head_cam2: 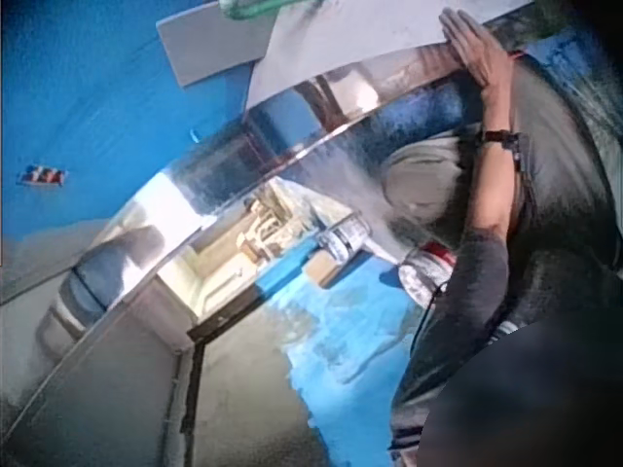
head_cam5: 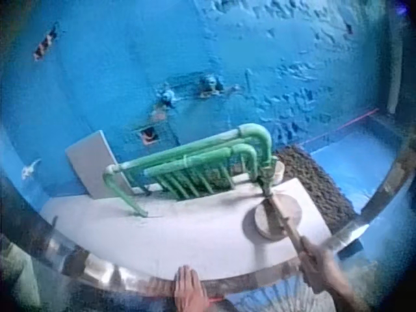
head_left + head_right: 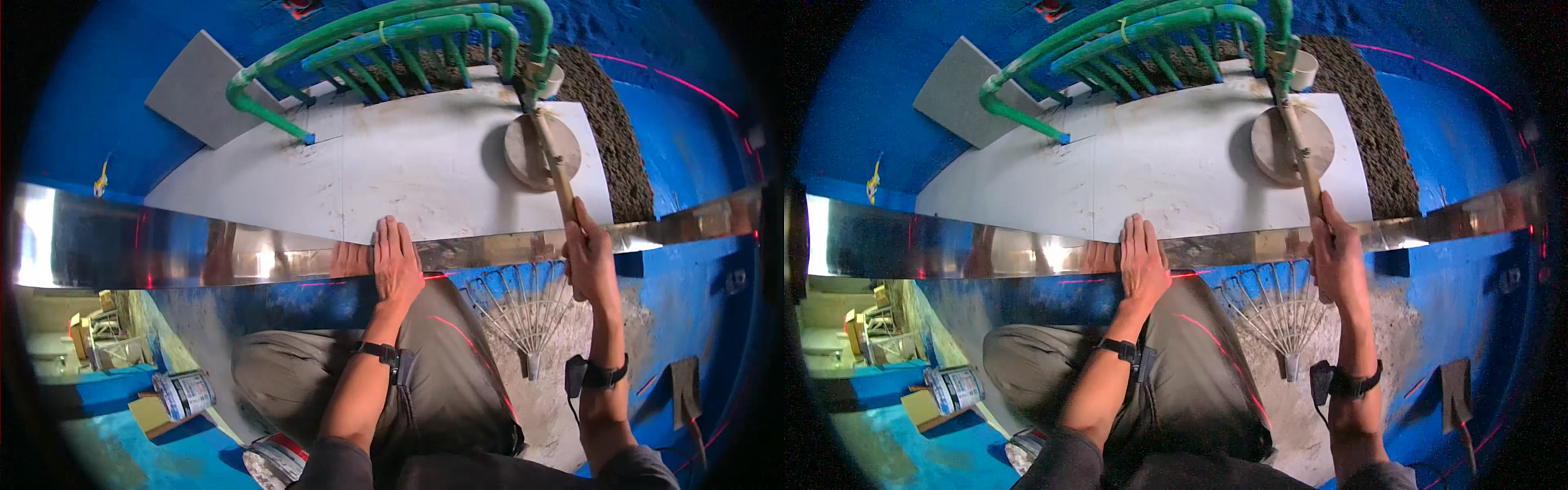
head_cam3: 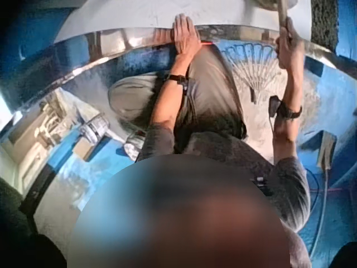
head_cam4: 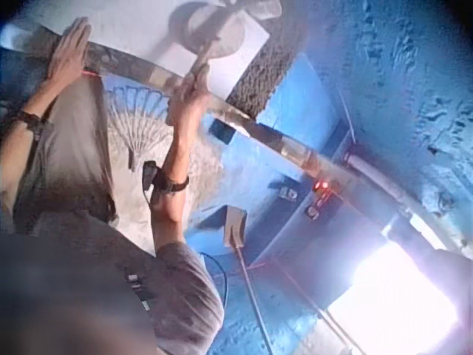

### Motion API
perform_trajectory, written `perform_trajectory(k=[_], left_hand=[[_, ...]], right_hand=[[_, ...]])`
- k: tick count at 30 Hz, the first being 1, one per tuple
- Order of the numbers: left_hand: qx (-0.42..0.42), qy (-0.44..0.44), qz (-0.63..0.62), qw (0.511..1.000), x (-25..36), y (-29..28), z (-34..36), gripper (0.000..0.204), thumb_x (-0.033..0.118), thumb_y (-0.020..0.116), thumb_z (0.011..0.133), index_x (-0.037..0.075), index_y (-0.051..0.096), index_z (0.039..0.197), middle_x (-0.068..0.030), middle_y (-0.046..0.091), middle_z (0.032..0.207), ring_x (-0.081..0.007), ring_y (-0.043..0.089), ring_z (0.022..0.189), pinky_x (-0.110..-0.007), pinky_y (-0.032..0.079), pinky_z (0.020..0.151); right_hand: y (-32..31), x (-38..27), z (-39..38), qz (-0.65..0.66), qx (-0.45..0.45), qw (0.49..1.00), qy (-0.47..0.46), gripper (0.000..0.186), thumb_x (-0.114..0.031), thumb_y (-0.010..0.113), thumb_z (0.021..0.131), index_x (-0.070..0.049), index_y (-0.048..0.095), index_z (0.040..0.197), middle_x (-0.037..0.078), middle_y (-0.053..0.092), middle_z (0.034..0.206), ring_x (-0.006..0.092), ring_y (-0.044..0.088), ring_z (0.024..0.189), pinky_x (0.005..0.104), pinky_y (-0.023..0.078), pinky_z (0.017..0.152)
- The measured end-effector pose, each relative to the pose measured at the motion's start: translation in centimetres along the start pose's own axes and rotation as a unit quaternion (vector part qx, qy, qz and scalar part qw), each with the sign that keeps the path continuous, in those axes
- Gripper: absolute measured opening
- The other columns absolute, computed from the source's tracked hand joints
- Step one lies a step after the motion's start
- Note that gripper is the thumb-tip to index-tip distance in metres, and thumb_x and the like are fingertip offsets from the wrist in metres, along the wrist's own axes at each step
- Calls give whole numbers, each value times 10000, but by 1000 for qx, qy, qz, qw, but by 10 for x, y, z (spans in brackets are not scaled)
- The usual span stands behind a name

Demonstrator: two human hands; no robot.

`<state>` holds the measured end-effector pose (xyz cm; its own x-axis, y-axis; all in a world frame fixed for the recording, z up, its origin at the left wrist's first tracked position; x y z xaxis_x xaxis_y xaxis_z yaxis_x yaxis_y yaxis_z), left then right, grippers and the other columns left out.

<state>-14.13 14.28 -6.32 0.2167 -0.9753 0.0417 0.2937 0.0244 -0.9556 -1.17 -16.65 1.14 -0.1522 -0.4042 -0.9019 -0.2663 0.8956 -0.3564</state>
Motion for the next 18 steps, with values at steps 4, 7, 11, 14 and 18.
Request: perform_trajectory(k=[4,7,11,14,18], left_hand=[[21,22,-27,999,-3,3,-3,570,77,614,878,-160,470,1377,-336,422,1509,-501,395,1422,-552,346,1180],[29,27,-44,998,5,6,-4,539,65,613,883,-159,490,1358,-332,452,1486,-508,430,1397,-556,372,1164],[48,27,-28,998,-6,6,-10,501,71,622,898,-141,519,1340,-330,494,1450,-510,478,1358,-558,413,1137],[56,34,-23,998,-5,3,-9,483,71,626,904,-133,531,1332,-327,515,1429,-508,499,1338,-555,431,1125],[64,39,-40,996,7,6,-7,457,58,625,907,-134,539,1313,-314,532,1416,-499,513,1328,-544,431,1137]], right_hand=[[22,-22,-3,12,-2,999,-34,509,-179,493,1092,-45,402,1575,-39,489,665,62,445,515,263,400,458],[46,-6,11,4,-39,997,-64,514,-128,500,1078,7,396,1564,-34,466,739,42,428,616,240,390,522],[51,-33,8,-11,-88,996,-29,506,-128,493,1078,30,404,1551,-11,486,733,60,447,618,251,404,531],[53,-34,4,4,-92,996,7,505,-153,492,1085,32,409,1547,-16,482,714,71,456,611,252,415,537],[54,-14,17,29,-55,997,-36,512,-156,501,1084,37,402,1548,-41,446,696,66,437,598,256,406,530]])
Point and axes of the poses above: each hand's wrist, its own z-axis towards the middle knuckle, its own y-axis out of the palm, x = y × z, the point moved 6 cm from there along z, towards the middle knuckle
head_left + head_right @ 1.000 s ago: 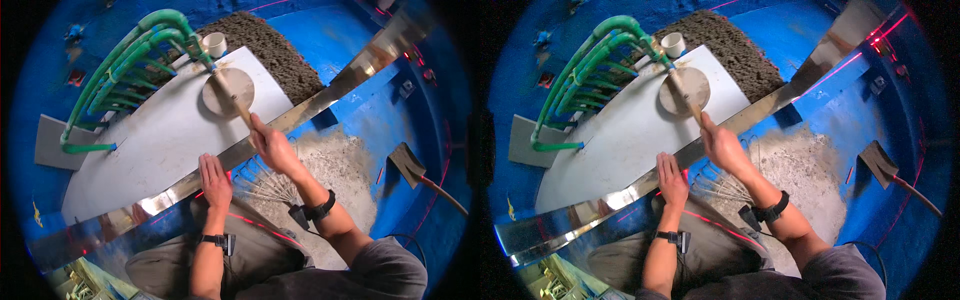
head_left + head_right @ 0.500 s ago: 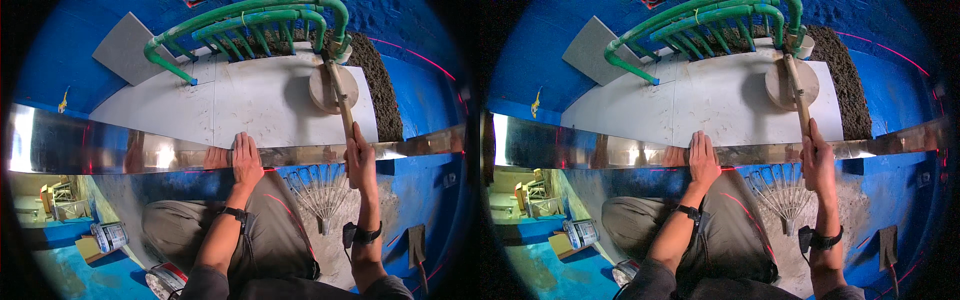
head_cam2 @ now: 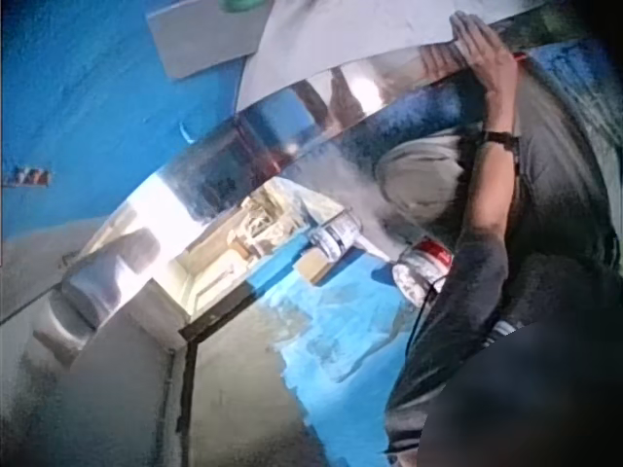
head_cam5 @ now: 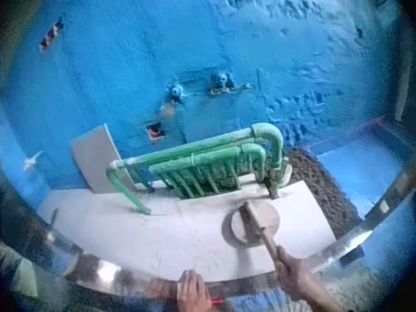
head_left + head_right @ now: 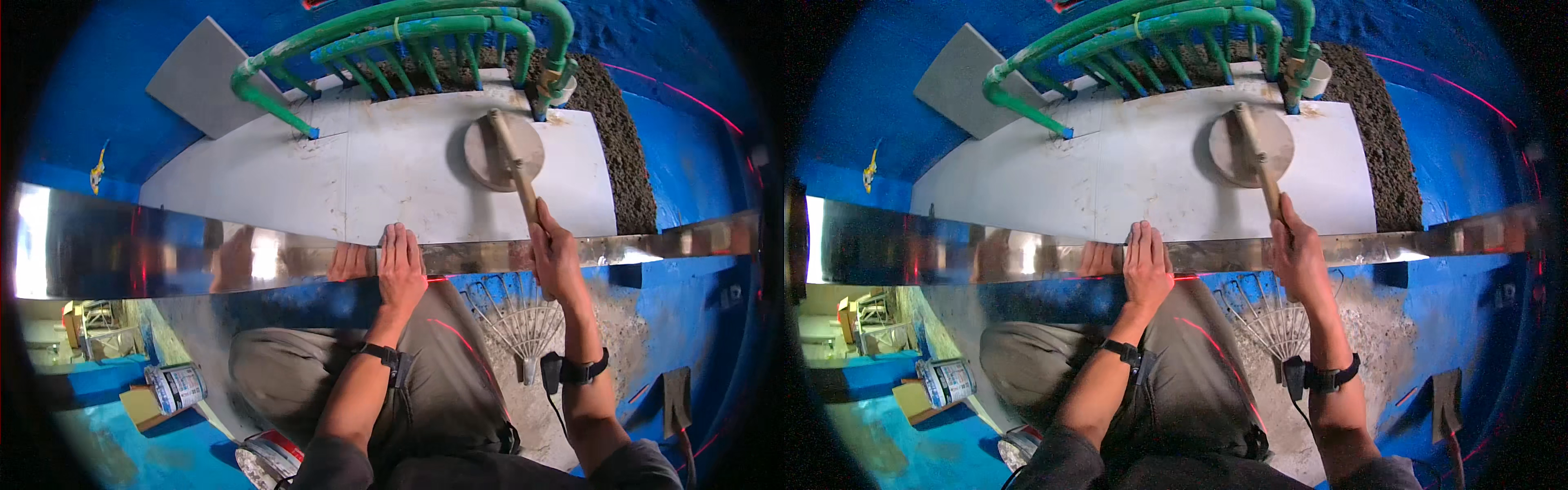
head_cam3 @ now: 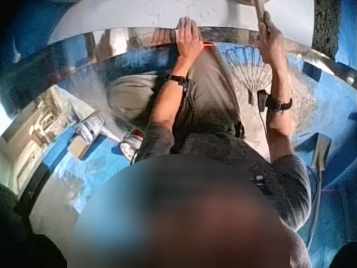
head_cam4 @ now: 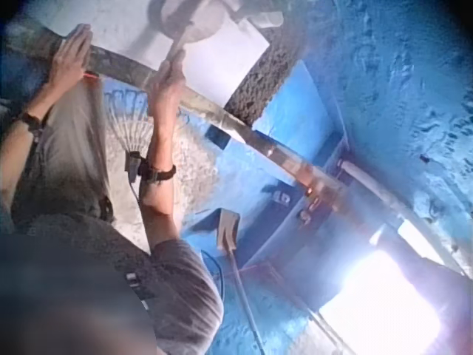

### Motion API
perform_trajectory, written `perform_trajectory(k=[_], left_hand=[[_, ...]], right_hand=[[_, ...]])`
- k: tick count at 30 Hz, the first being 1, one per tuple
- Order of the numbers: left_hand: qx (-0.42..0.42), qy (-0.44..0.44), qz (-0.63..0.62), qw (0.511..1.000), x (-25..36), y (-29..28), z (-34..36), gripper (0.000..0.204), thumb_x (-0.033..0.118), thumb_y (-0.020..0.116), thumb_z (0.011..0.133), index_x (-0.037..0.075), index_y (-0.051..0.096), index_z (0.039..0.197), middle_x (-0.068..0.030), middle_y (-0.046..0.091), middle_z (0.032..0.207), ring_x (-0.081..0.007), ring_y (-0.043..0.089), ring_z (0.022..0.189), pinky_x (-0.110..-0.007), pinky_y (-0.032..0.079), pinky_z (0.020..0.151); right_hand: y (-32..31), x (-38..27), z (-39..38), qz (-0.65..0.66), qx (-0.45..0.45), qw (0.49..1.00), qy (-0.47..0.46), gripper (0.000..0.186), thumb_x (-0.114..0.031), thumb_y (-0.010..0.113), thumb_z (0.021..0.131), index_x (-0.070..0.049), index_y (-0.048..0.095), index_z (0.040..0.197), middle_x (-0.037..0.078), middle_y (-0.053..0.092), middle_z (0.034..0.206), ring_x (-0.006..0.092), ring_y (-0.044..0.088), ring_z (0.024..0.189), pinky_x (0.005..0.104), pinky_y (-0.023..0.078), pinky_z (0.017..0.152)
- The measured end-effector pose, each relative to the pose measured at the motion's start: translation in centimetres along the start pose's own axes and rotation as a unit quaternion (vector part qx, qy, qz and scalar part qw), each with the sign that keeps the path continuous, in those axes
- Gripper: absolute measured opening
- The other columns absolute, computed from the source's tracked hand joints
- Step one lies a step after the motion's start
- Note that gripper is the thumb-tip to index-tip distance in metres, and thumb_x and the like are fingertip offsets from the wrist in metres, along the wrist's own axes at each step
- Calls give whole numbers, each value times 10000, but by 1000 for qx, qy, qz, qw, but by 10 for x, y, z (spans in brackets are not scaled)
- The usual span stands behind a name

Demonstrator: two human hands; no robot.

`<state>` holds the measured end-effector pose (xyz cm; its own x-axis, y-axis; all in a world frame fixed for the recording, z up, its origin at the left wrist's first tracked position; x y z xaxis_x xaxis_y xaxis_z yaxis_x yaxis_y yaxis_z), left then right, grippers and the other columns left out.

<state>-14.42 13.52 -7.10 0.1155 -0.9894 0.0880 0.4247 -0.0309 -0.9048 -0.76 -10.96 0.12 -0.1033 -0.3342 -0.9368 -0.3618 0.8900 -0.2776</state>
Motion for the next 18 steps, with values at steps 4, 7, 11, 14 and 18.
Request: perform_trajectory(k=[4,7,11,14,18], left_hand=[[-28,-4,2,1000,14,2,-2,447,41,628,893,-128,550,1300,-304,535,1412,-490,492,1353,-535,425,1149],[-34,42,-40,998,52,6,-2,448,5,626,858,-110,575,1288,-285,544,1397,-465,467,1386,-535,404,1169],[-53,58,-100,992,121,22,16,461,-63,583,835,-119,566,1293,-263,521,1432,-463,462,1391,-537,399,1177],[-52,71,-139,986,163,31,25,475,2,565,874,-128,560,1331,-267,508,1429,-451,440,1406,-515,386,1195],[-39,65,-119,990,160,35,21,476,2,572,866,-123,563,1326,-278,496,1428,-450,436,1408,-521,380,1198]], right_hand=[[-7,-8,1,-13,-26,999,25,498,-169,512,1081,18,435,1537,-36,465,669,69,446,548,274,401,496],[-22,10,-1,-13,-34,999,21,501,-207,527,1080,6,458,1528,-30,502,659,67,465,518,274,406,472],[-52,23,-19,-27,-4,999,28,498,-214,530,1078,-3,468,1525,-27,518,657,71,478,509,272,413,465],[-72,19,-28,-27,24,999,35,500,-217,530,1077,-2,468,1524,-21,533,654,75,491,503,272,419,462],[-78,2,-40,-33,25,996,76,497,-212,516,1080,4,464,1524,-23,525,643,72,481,501,270,414,463]])
Point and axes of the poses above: each hand's wrist, its own z-axis towards the middle knuckle, its own y-axis out of the palm, x = y × z, the point moved 6 cm from there along z, towards the middle knuckle
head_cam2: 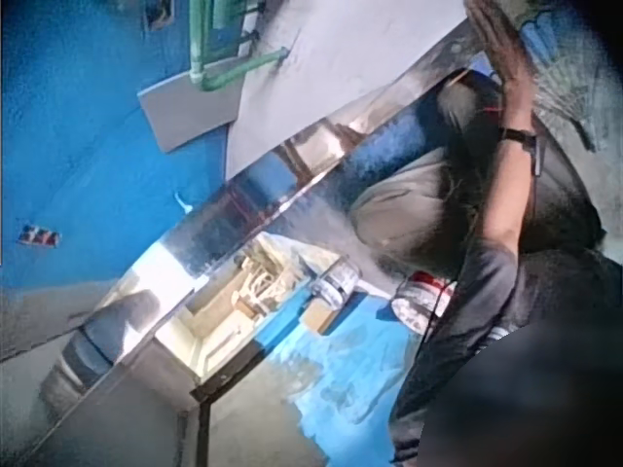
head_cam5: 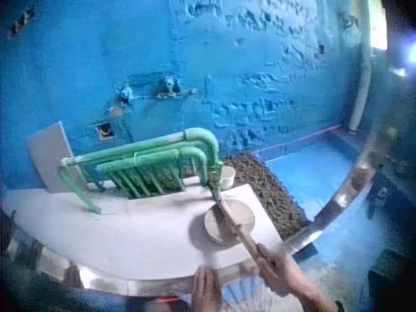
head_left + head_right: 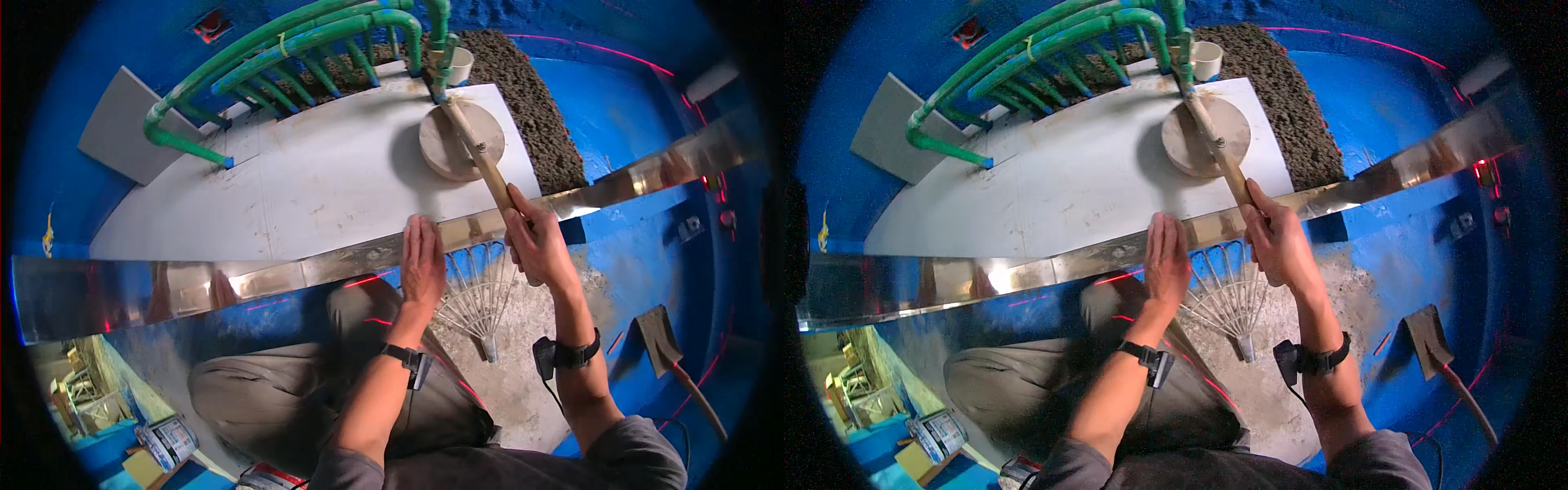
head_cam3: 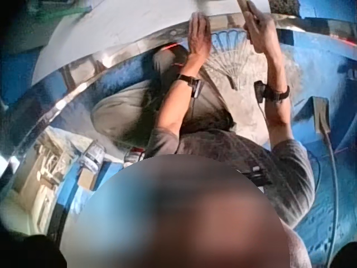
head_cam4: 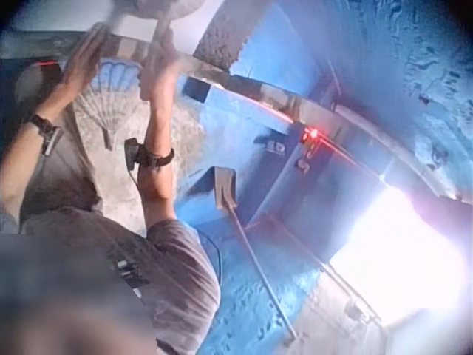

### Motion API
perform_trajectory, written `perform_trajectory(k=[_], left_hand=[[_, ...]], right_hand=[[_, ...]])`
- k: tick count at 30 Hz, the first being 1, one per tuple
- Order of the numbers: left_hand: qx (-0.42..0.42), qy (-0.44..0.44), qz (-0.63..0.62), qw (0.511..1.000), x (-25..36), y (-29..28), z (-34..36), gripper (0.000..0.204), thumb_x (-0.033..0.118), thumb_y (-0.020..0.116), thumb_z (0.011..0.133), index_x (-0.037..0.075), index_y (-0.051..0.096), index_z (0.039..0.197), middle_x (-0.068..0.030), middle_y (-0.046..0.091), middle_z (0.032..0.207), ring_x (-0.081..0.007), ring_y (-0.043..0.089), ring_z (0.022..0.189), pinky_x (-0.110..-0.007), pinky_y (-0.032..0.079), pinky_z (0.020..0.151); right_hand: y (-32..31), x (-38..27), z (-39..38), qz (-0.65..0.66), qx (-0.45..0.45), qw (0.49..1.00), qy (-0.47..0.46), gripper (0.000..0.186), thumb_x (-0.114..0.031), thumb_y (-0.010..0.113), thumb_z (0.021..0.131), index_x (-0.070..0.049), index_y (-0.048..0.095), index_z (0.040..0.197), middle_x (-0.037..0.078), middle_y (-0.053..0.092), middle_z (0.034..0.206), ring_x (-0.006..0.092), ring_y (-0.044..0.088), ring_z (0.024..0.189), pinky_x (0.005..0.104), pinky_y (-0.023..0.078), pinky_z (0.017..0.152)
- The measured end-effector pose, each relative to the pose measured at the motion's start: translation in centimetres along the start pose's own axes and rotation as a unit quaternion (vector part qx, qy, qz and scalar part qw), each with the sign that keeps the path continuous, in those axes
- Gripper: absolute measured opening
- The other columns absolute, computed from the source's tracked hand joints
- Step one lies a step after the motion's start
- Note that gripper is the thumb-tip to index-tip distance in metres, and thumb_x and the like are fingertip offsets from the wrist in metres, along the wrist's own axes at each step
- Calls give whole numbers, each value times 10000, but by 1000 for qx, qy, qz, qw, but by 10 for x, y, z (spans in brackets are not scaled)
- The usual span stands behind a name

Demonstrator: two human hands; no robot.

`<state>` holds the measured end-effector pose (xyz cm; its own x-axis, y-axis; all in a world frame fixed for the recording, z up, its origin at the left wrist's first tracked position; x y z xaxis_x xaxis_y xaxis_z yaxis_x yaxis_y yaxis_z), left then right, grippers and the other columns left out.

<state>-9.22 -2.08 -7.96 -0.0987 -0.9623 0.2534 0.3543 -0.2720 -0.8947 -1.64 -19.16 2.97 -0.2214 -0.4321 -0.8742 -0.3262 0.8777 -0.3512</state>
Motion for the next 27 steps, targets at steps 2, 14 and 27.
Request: perform_trajectory(k=[2,14,27], left_hand=[[-3,10,-6,1000,0,0,2,481,2,569,866,-118,562,1332,-279,497,1427,-450,435,1409,-521,373,1201],[-40,56,-22,997,46,31,19,532,47,605,875,-71,489,1380,-261,472,1444,-496,404,1403,-574,364,1175],[-153,-73,-484,859,127,139,76,488,154,641,933,-49,506,1355,-232,517,1409,-421,445,1386,-542,353,1186]], right_hand=[[-6,2,-6,4,25,998,-53,493,-200,511,1081,1,460,1529,-35,507,646,69,466,502,269,407,466],[-5,39,14,-63,59,990,-114,479,-206,566,1000,24,555,1420,362,613,839,460,683,766,489,529,737],[-3,58,27,-316,209,913,-149,459,-402,591,957,-276,626,1397,429,432,1466,608,271,1450,643,98,1235]])
Point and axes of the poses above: each hand's wrist, its own z-axis towards the middle knuckle, its own y-axis out of the palm, x = y × z, the point moved 6 cm from there along z, towards the middle knuckle
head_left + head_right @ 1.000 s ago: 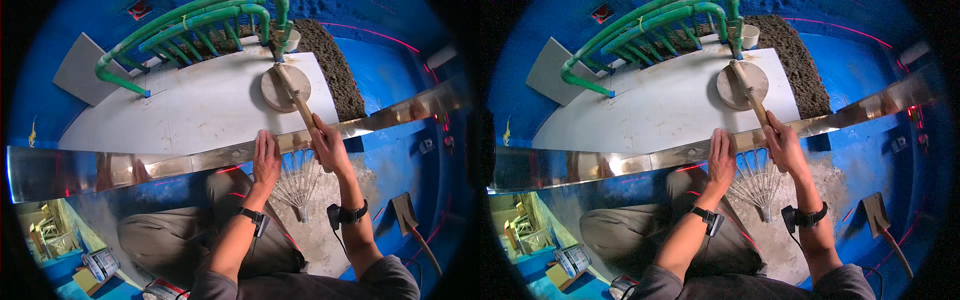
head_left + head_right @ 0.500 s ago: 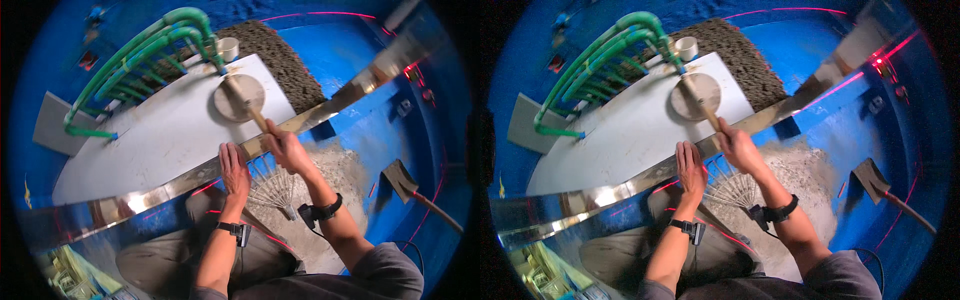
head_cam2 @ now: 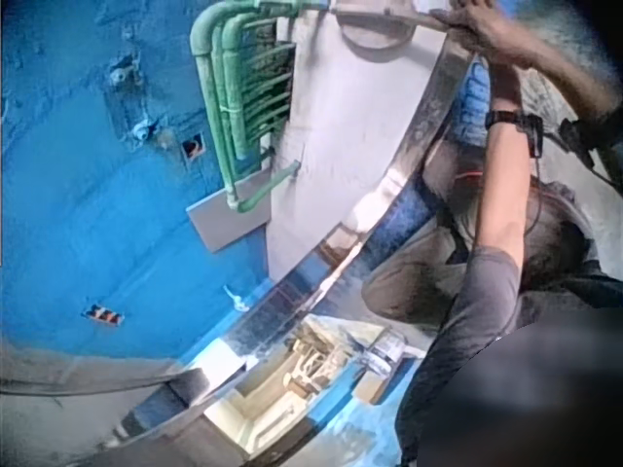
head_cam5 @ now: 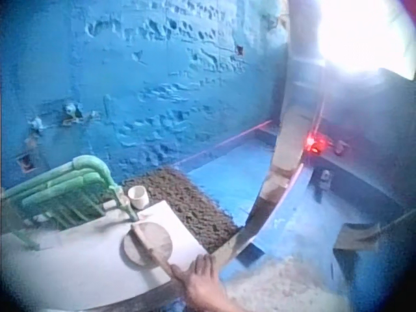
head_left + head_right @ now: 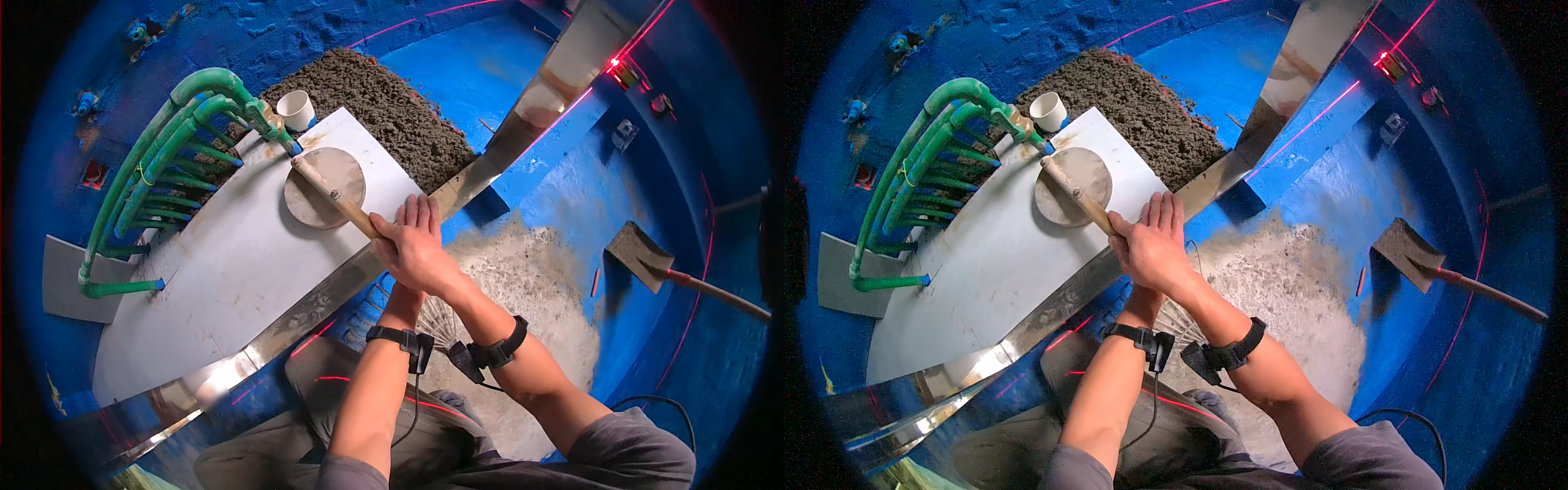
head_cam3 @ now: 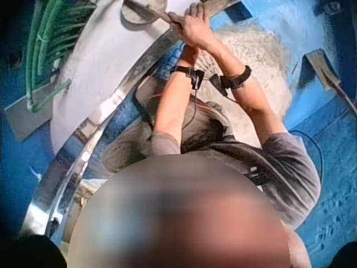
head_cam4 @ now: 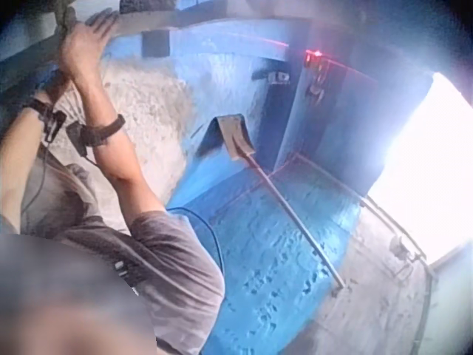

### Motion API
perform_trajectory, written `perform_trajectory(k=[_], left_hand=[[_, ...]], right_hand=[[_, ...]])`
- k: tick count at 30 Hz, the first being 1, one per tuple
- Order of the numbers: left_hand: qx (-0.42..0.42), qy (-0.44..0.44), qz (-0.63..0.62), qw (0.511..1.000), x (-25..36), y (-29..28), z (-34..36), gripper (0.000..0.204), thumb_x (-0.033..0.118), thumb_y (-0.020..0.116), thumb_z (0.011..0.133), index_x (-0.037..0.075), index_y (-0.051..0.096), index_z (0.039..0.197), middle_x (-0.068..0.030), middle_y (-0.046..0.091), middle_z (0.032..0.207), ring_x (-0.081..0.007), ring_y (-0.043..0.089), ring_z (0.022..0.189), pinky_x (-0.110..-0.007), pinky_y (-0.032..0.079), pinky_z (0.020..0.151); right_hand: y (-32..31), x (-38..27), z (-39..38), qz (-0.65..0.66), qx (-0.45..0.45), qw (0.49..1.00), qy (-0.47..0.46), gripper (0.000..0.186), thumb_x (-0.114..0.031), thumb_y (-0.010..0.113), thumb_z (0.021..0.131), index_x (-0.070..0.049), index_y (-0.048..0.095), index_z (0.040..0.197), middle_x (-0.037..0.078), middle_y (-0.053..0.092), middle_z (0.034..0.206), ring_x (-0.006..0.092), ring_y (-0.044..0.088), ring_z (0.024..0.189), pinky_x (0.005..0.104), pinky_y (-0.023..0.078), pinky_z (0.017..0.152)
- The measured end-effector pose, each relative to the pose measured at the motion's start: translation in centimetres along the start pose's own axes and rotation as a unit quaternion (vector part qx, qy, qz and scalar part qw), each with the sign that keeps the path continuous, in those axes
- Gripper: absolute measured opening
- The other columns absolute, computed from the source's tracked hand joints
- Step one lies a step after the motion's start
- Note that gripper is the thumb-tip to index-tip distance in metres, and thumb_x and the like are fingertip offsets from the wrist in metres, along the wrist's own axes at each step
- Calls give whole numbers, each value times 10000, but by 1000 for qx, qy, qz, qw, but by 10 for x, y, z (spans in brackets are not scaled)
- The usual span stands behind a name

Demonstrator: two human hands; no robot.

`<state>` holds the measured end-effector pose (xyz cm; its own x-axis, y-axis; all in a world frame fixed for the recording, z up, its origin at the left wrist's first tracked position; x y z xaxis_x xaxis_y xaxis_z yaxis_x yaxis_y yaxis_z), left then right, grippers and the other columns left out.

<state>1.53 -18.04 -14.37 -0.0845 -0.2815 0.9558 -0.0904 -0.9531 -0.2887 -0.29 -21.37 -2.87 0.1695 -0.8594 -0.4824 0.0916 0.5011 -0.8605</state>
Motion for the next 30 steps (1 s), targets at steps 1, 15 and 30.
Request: perform_trajectory(k=[1,15,30], left_hand=[[-2,3,15,1000,0,0,0,490,155,641,932,-49,506,1357,-232,517,1409,-420,446,1386,-542,353,1187],[-18,53,210,976,1,-12,5,519,178,650,929,-42,503,1375,-224,528,1404,-404,454,1383,-533,351,1190],[7,176,517,838,38,-75,-62,601,218,663,918,-30,484,1435,-223,549,1392,-383,472,1371,-515,349,1198]], right_hand=[[0,-1,0,-5,5,1000,-7,462,-398,601,953,-268,627,1396,443,416,1468,612,272,1447,639,108,1235],[-3,-5,1,2,24,1000,-13,450,-353,625,933,-210,648,1359,468,456,1369,673,308,1348,742,138,1153],[-26,-19,8,246,-119,960,54,498,-178,553,992,-48,515,1471,307,676,934,483,662,833,524,520,742]])
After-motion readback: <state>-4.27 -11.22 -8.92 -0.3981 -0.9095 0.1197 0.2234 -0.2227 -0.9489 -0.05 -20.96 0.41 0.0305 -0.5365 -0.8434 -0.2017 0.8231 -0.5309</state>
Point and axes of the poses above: each hand's wrist, its own z-axis towards the middle knuckle, its own y-axis out of the palm, x = y × z, the point moved 6 cm from there along z, towards the middle knuckle
